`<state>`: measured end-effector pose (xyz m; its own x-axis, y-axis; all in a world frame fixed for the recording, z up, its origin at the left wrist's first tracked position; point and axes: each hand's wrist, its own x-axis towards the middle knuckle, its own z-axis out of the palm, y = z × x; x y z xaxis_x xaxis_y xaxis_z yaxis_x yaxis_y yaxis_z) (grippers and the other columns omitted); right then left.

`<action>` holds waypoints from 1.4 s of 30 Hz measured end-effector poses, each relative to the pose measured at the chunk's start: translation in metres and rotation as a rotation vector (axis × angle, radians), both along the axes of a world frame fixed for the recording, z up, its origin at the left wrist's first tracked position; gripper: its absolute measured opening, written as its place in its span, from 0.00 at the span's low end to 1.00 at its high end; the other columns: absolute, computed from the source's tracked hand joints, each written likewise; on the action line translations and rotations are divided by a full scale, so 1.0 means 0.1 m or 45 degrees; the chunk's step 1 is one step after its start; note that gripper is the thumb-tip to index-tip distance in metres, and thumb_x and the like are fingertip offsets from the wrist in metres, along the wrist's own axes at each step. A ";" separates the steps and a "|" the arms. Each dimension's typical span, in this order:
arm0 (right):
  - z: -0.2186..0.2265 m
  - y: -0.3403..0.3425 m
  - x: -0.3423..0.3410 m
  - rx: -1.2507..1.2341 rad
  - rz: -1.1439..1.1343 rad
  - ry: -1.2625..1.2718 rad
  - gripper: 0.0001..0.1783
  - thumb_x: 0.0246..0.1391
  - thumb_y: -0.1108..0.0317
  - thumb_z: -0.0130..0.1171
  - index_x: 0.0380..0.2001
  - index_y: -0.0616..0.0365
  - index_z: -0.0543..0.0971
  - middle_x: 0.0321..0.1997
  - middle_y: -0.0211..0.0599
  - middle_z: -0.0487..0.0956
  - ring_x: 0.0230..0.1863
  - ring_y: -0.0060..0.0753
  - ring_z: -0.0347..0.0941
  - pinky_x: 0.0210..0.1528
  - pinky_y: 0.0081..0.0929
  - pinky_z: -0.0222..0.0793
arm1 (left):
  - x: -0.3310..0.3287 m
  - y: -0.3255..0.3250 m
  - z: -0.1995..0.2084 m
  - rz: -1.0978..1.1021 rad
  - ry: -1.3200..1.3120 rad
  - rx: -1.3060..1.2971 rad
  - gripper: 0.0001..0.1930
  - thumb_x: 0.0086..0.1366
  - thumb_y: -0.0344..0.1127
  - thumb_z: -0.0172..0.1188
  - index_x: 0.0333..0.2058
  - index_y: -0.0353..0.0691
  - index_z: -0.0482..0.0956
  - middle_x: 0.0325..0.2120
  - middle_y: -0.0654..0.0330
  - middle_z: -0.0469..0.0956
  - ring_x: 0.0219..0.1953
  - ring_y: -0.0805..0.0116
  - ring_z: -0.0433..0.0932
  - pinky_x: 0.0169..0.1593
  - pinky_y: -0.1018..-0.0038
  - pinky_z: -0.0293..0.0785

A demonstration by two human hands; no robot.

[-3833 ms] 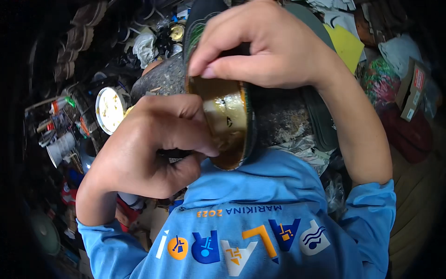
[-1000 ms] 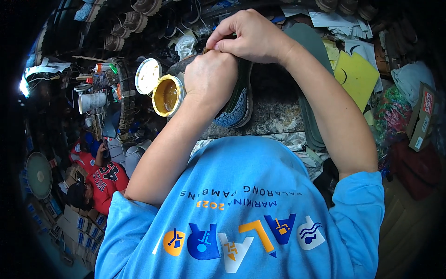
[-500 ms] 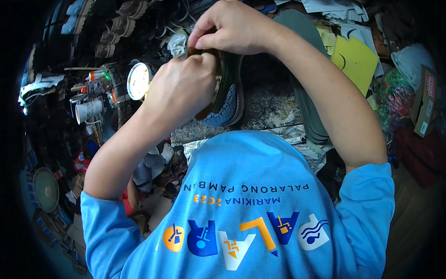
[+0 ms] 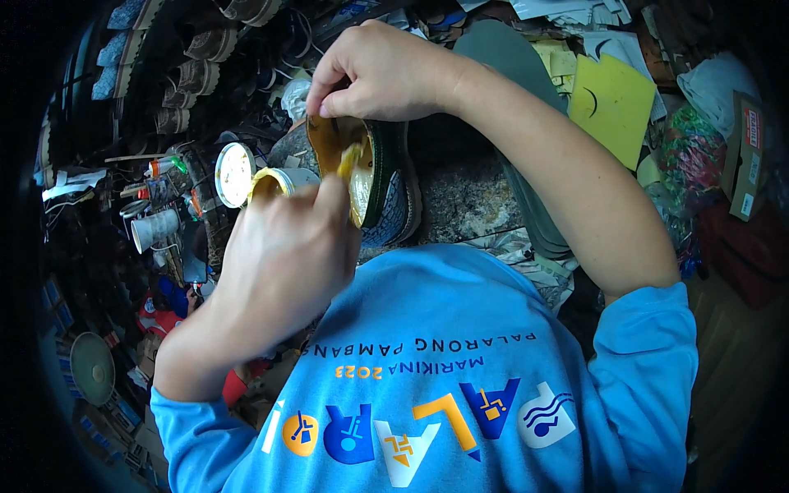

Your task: Applying glue to the interior of a shoe and inserting an insole.

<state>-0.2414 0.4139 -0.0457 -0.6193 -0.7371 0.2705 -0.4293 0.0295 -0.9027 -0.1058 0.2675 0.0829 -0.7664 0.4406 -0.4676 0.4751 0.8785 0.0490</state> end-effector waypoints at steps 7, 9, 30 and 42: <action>0.02 0.04 0.00 0.019 0.007 -0.044 0.11 0.57 0.68 0.66 0.41 0.56 0.91 0.38 0.40 0.89 0.40 0.33 0.86 0.47 0.29 0.80 | 0.12 -0.03 0.19 0.111 -0.068 0.171 0.06 0.59 0.28 0.59 0.31 0.31 0.73 0.20 0.46 0.79 0.20 0.45 0.84 0.27 0.56 0.83; 0.04 0.05 -0.01 0.010 -0.001 0.002 0.12 0.55 0.68 0.65 0.41 0.55 0.91 0.38 0.43 0.90 0.39 0.36 0.88 0.49 0.30 0.82 | -0.01 -0.02 -0.04 0.164 -0.004 0.196 0.07 0.58 0.27 0.61 0.32 0.31 0.74 0.21 0.46 0.79 0.23 0.43 0.83 0.30 0.55 0.81; -0.02 -0.02 0.00 -0.032 -0.051 0.054 0.11 0.55 0.71 0.66 0.40 0.60 0.90 0.38 0.42 0.89 0.40 0.35 0.86 0.46 0.29 0.80 | -0.27 -0.12 -0.80 0.295 0.402 0.150 0.05 0.60 0.30 0.63 0.33 0.35 0.79 0.22 0.45 0.81 0.26 0.45 0.84 0.32 0.54 0.81; 0.01 0.01 0.06 0.029 -0.025 -0.014 0.10 0.56 0.71 0.66 0.41 0.58 0.90 0.38 0.38 0.88 0.37 0.30 0.84 0.40 0.27 0.77 | 0.01 -0.08 0.02 0.105 0.060 -0.012 0.06 0.59 0.30 0.60 0.28 0.35 0.72 0.19 0.53 0.78 0.21 0.55 0.84 0.23 0.60 0.81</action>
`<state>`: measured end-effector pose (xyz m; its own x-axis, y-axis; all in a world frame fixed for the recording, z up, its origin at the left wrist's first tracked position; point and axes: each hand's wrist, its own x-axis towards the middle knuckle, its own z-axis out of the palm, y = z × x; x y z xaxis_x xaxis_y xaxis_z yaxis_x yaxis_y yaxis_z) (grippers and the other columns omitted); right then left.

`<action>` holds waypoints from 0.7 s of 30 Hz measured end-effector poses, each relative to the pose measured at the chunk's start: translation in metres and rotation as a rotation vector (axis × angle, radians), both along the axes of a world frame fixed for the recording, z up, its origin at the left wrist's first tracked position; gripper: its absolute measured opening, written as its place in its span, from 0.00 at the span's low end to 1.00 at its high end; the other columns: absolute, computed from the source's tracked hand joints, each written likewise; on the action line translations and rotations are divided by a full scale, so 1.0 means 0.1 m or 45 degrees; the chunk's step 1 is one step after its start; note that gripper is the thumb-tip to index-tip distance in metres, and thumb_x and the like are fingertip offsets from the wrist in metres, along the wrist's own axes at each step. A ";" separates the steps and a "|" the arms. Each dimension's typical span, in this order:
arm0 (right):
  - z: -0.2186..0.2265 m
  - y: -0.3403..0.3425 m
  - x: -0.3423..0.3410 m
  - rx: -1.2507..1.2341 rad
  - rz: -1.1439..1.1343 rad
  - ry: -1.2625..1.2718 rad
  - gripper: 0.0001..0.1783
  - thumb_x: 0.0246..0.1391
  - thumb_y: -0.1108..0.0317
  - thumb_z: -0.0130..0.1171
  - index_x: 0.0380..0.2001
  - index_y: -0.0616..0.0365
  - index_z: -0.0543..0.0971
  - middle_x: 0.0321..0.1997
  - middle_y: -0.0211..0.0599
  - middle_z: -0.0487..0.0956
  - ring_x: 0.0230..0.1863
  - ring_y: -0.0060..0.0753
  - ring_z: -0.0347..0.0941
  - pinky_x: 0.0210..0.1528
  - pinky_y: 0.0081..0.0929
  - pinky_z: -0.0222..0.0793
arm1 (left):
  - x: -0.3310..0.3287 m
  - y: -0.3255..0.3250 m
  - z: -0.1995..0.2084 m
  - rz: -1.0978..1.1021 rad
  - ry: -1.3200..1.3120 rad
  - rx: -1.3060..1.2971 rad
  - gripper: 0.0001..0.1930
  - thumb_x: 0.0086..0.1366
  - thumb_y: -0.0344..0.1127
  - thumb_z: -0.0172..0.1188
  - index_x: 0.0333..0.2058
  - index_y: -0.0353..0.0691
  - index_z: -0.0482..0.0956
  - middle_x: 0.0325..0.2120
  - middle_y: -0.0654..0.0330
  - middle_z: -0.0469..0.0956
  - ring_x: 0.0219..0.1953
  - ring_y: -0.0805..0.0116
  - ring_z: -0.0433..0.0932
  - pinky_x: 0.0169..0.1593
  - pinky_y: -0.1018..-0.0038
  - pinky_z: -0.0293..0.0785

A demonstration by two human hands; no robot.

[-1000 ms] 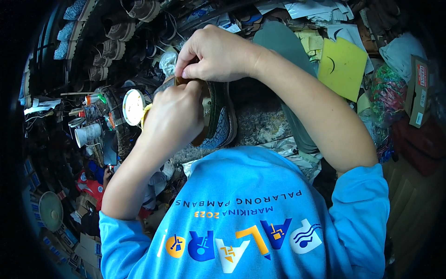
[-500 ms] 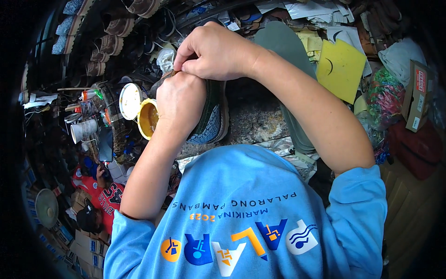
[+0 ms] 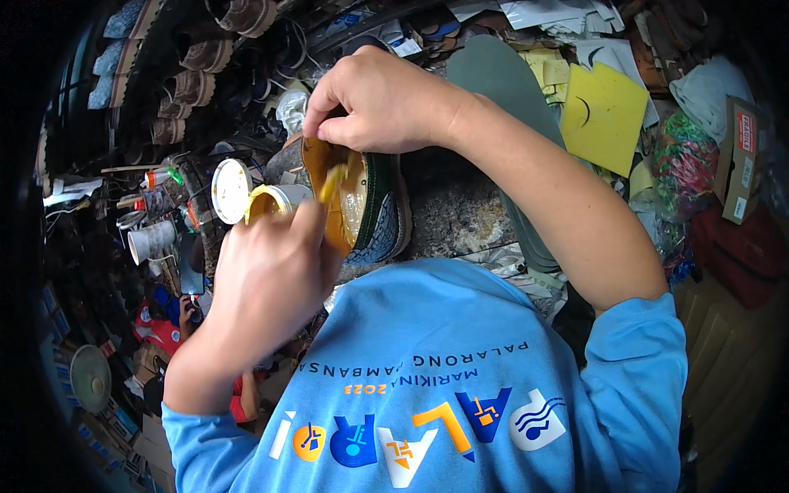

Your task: Applying glue to the interior of a shoe and inserting an insole.

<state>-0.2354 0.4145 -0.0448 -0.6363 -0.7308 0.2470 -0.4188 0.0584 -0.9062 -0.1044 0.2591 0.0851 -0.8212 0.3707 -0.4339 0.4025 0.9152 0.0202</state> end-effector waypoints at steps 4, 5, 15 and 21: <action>0.03 -0.01 0.01 0.000 0.007 -0.014 0.10 0.56 0.71 0.67 0.41 0.58 0.90 0.37 0.38 0.88 0.37 0.30 0.83 0.39 0.27 0.77 | 0.18 0.02 0.27 -0.056 -0.167 0.159 0.07 0.60 0.30 0.59 0.28 0.34 0.72 0.19 0.52 0.78 0.19 0.53 0.83 0.21 0.57 0.80; 0.02 0.00 0.00 -0.005 -0.001 0.006 0.10 0.56 0.71 0.66 0.41 0.58 0.90 0.37 0.38 0.88 0.37 0.30 0.84 0.39 0.27 0.77 | 0.14 0.04 0.20 -0.068 -0.098 0.141 0.07 0.60 0.30 0.59 0.28 0.34 0.72 0.19 0.51 0.78 0.19 0.54 0.83 0.21 0.57 0.80; 0.00 0.14 0.01 -0.131 -0.040 0.223 0.11 0.49 0.78 0.62 0.36 0.62 0.89 0.36 0.41 0.87 0.39 0.41 0.85 0.44 0.33 0.80 | 0.24 -0.55 0.56 0.670 0.102 0.825 0.10 0.57 0.28 0.63 0.38 0.29 0.85 0.21 0.52 0.82 0.17 0.65 0.80 0.22 0.71 0.73; 0.09 0.12 -0.02 -0.172 0.058 0.241 0.12 0.46 0.84 0.64 0.35 0.62 0.88 0.36 0.39 0.87 0.38 0.37 0.84 0.41 0.31 0.80 | 0.97 -1.78 0.33 1.092 0.047 2.391 0.16 0.72 0.35 0.53 0.49 0.26 0.74 0.14 0.59 0.70 0.12 0.78 0.61 0.18 0.81 0.59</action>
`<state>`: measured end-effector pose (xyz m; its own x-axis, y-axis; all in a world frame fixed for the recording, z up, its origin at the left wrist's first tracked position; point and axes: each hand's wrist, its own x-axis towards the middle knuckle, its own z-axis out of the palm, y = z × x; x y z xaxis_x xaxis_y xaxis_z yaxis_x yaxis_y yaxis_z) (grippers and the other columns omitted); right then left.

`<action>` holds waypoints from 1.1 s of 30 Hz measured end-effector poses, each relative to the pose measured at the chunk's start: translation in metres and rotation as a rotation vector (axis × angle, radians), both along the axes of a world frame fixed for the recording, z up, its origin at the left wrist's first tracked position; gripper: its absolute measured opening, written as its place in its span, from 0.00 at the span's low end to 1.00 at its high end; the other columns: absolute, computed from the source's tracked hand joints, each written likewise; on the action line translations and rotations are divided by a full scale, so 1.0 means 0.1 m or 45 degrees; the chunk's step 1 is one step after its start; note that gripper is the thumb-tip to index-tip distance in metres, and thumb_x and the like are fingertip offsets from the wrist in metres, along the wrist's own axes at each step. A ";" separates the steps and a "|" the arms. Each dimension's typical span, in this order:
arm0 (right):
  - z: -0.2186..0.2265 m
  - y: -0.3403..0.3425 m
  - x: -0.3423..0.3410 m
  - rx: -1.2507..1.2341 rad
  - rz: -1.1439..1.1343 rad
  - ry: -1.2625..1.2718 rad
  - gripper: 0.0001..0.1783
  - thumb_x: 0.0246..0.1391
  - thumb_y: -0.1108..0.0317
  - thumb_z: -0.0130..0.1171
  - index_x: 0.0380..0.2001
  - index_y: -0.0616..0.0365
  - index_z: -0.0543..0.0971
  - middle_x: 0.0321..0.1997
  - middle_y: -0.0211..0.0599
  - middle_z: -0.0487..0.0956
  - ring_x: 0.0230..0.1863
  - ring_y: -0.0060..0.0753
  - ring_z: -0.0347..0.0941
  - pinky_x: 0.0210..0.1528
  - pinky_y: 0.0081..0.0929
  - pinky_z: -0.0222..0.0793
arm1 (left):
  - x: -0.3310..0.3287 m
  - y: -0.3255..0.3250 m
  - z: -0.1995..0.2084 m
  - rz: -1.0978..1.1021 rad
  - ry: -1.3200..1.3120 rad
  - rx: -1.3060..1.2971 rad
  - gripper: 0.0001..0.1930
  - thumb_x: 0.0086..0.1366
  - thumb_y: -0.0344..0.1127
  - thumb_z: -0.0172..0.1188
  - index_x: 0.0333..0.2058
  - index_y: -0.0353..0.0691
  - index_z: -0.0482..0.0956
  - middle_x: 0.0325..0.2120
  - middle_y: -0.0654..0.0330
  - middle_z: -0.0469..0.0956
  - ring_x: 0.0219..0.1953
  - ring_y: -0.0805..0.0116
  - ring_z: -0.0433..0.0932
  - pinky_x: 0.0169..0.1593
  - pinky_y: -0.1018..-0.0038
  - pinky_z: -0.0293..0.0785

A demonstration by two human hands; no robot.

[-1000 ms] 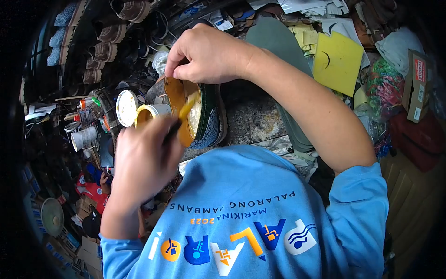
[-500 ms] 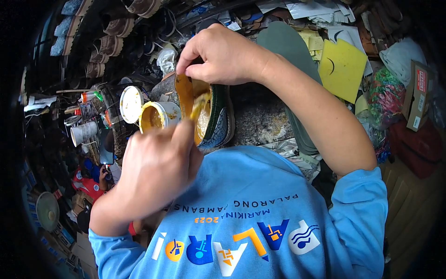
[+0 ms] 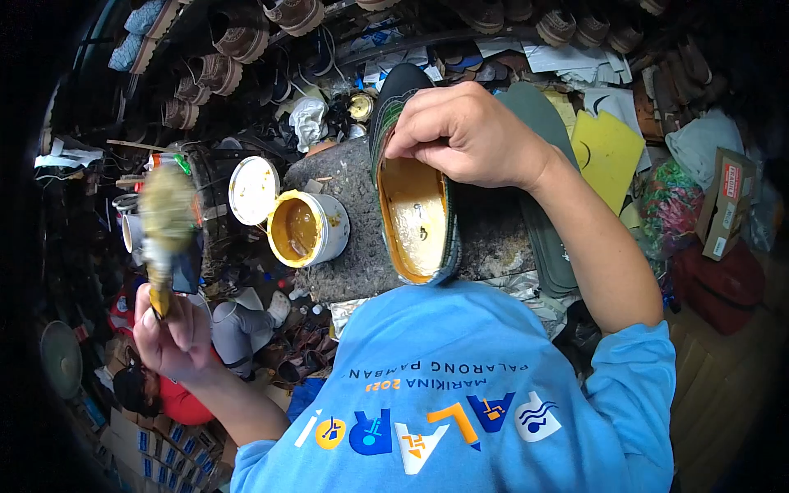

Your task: Applying glue to the interior of a shoe and inserting an insole.

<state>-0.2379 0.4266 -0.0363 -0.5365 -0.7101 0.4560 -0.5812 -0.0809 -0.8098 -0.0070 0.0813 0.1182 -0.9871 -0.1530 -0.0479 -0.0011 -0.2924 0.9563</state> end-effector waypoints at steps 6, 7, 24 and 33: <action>0.10 0.01 -0.05 0.091 0.156 -0.082 0.11 0.49 0.83 0.66 0.36 0.61 0.88 0.37 0.38 0.87 0.39 0.31 0.84 0.41 0.25 0.80 | 0.38 -0.33 -1.13 0.436 -0.416 0.200 0.18 0.75 0.36 0.52 0.58 0.34 0.73 0.20 0.62 0.71 0.15 0.80 0.61 0.18 0.81 0.58; 0.08 0.04 -0.04 0.112 0.136 -0.120 0.12 0.49 0.82 0.67 0.38 0.61 0.88 0.40 0.39 0.87 0.41 0.32 0.84 0.44 0.27 0.81 | 0.41 -0.31 -1.28 0.454 -0.542 0.103 0.19 0.75 0.37 0.52 0.60 0.34 0.73 0.21 0.63 0.71 0.15 0.80 0.61 0.18 0.83 0.58; -0.11 0.98 1.86 1.155 -1.309 -0.119 0.43 0.43 0.59 0.80 0.63 0.63 0.76 0.65 0.57 0.68 0.64 0.61 0.65 0.66 0.51 0.65 | -0.48 0.06 -0.77 0.225 0.129 -1.291 0.10 0.67 0.20 0.68 0.30 0.34 0.75 0.26 0.67 0.72 0.28 0.81 0.65 0.35 0.82 0.62; -0.11 1.02 1.94 0.906 -1.367 -0.057 0.41 0.44 0.66 0.80 0.62 0.69 0.75 0.66 0.59 0.70 0.65 0.63 0.69 0.67 0.48 0.68 | -1.48 1.37 -0.41 -0.507 0.911 -1.673 0.16 0.55 0.30 0.77 0.42 0.36 0.85 0.36 0.53 0.81 0.35 0.55 0.81 0.39 0.65 0.79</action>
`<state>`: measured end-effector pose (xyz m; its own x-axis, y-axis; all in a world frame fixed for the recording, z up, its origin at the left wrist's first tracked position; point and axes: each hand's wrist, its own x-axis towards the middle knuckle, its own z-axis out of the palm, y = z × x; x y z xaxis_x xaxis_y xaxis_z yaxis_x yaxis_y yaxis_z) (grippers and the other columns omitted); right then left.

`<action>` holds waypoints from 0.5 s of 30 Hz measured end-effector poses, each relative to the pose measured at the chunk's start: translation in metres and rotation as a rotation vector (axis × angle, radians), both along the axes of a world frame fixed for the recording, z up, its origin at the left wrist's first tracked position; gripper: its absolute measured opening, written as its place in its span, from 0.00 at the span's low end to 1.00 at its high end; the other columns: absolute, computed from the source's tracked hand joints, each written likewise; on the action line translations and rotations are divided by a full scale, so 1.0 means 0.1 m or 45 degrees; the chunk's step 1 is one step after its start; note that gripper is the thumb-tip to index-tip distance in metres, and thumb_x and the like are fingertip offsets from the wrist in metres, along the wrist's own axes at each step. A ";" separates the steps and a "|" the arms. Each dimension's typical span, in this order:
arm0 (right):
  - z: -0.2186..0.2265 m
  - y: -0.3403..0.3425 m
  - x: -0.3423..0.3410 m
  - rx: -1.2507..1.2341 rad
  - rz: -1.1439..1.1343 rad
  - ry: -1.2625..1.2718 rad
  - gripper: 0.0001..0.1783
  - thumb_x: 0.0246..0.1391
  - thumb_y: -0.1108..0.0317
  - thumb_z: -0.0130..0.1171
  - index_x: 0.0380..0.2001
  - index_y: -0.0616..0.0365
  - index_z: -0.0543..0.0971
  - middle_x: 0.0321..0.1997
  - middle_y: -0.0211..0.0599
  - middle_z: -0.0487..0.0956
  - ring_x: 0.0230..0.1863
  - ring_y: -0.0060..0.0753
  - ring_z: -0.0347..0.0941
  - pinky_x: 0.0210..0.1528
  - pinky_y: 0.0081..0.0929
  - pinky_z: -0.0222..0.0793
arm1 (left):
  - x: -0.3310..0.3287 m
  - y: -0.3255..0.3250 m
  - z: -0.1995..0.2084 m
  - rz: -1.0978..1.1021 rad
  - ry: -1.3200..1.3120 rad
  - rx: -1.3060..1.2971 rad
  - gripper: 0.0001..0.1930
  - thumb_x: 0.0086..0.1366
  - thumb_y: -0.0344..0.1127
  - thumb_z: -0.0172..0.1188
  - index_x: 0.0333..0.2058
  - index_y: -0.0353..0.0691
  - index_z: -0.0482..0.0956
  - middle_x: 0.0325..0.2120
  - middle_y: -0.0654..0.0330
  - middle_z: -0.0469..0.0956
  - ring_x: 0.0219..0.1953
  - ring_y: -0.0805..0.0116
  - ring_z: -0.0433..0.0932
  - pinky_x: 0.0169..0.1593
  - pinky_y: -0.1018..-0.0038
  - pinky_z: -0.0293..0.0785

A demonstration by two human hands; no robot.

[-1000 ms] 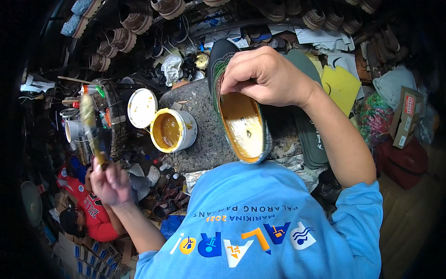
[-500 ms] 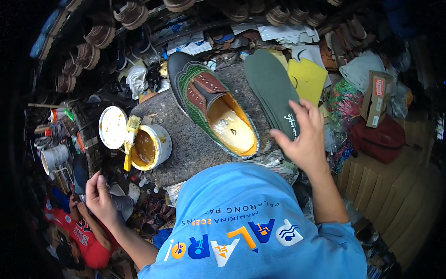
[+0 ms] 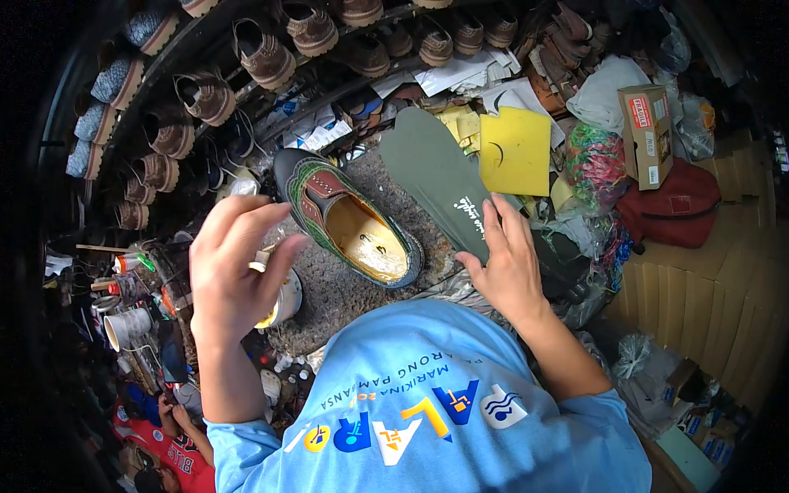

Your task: Applying glue to the interior of a shoe and inserting an insole.

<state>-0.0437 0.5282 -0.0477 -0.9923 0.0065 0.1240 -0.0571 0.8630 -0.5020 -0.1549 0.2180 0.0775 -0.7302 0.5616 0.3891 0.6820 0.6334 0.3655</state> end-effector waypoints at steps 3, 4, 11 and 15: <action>0.06 0.01 0.00 -0.195 0.050 0.172 0.34 0.50 0.73 0.75 0.60 0.70 0.77 0.64 0.58 0.73 0.63 0.60 0.74 0.65 0.44 0.72 | -0.08 0.23 0.10 -0.167 -0.151 -0.143 0.19 0.52 0.31 0.76 0.44 0.40 0.84 0.45 0.55 0.82 0.46 0.53 0.81 0.46 0.62 0.79; 0.08 0.02 0.00 -0.312 0.077 0.250 0.29 0.53 0.77 0.72 0.59 0.71 0.78 0.62 0.57 0.75 0.61 0.58 0.76 0.63 0.41 0.74 | -0.11 0.30 0.13 -0.233 -0.208 -0.213 0.17 0.53 0.31 0.74 0.43 0.40 0.84 0.50 0.54 0.82 0.51 0.53 0.81 0.49 0.62 0.78; 0.89 0.00 -0.31 -0.733 0.280 0.388 0.26 0.58 0.78 0.70 0.59 0.71 0.79 0.59 0.52 0.81 0.57 0.44 0.79 0.62 0.34 0.74 | -0.42 0.56 0.32 -0.688 0.266 -0.331 0.07 0.57 0.33 0.64 0.30 0.43 0.74 0.66 0.54 0.74 0.70 0.49 0.71 0.67 0.45 0.65; 0.72 -0.36 -0.44 -1.887 0.405 0.198 0.58 0.45 0.56 0.84 0.73 0.64 0.60 0.75 0.61 0.65 0.71 0.52 0.69 0.71 0.44 0.65 | -0.68 -0.05 0.44 -0.634 -0.218 -0.113 0.29 0.41 0.42 0.82 0.44 0.41 0.84 0.59 0.41 0.75 0.61 0.41 0.77 0.63 0.53 0.73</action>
<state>-0.0878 0.4918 0.0239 -0.9545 0.0106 0.2979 -0.2698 -0.4550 -0.8486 -0.2231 0.2128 0.1220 -0.4159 0.8817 0.2229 0.8433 0.2822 0.4574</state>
